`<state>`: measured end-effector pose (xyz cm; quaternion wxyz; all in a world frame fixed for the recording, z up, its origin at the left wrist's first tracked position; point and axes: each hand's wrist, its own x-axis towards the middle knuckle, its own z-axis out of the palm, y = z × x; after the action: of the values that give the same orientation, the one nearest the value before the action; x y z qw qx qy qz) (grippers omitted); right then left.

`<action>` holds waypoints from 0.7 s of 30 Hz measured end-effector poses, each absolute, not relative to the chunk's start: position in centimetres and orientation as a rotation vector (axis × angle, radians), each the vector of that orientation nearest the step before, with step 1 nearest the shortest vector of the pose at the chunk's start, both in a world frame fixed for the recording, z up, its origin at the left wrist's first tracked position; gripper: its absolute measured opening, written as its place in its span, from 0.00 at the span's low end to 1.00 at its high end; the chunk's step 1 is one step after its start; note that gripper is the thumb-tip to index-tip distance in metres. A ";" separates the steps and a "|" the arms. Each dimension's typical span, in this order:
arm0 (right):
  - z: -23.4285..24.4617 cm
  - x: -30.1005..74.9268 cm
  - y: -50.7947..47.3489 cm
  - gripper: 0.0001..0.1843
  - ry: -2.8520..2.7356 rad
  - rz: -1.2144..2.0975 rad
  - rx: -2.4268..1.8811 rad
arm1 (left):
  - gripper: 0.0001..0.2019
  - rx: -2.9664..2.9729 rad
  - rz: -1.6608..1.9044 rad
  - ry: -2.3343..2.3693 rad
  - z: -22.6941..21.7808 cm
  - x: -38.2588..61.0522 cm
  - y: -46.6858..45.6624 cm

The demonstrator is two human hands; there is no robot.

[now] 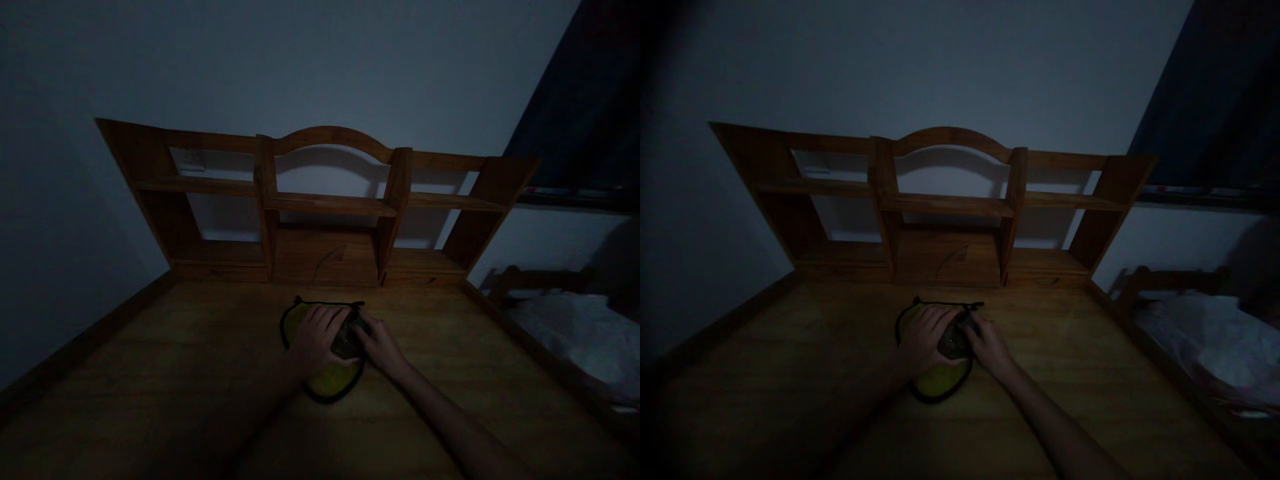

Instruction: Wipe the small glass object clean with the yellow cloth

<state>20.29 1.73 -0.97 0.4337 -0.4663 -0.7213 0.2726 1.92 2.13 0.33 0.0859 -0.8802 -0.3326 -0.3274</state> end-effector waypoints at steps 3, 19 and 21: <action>-1.1 20.6 1.8 0.12 -1.822 0.661 -1.174 | 0.39 -2.637 -1.036 -1.013 0.6 2.0 1.9; -1.8 19.9 3.0 0.20 -1.146 1.146 -1.010 | 0.37 -2.532 -1.221 -1.143 0.1 2.0 2.5; -2.0 19.8 3.1 0.20 -1.092 1.176 -0.993 | 0.37 -2.514 -1.258 -1.146 0.1 2.0 2.5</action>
<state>19.83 3.09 -2.03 0.5869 -0.4258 -0.4687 0.5045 1.97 2.49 0.10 0.0528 -0.8270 -0.3771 -0.4137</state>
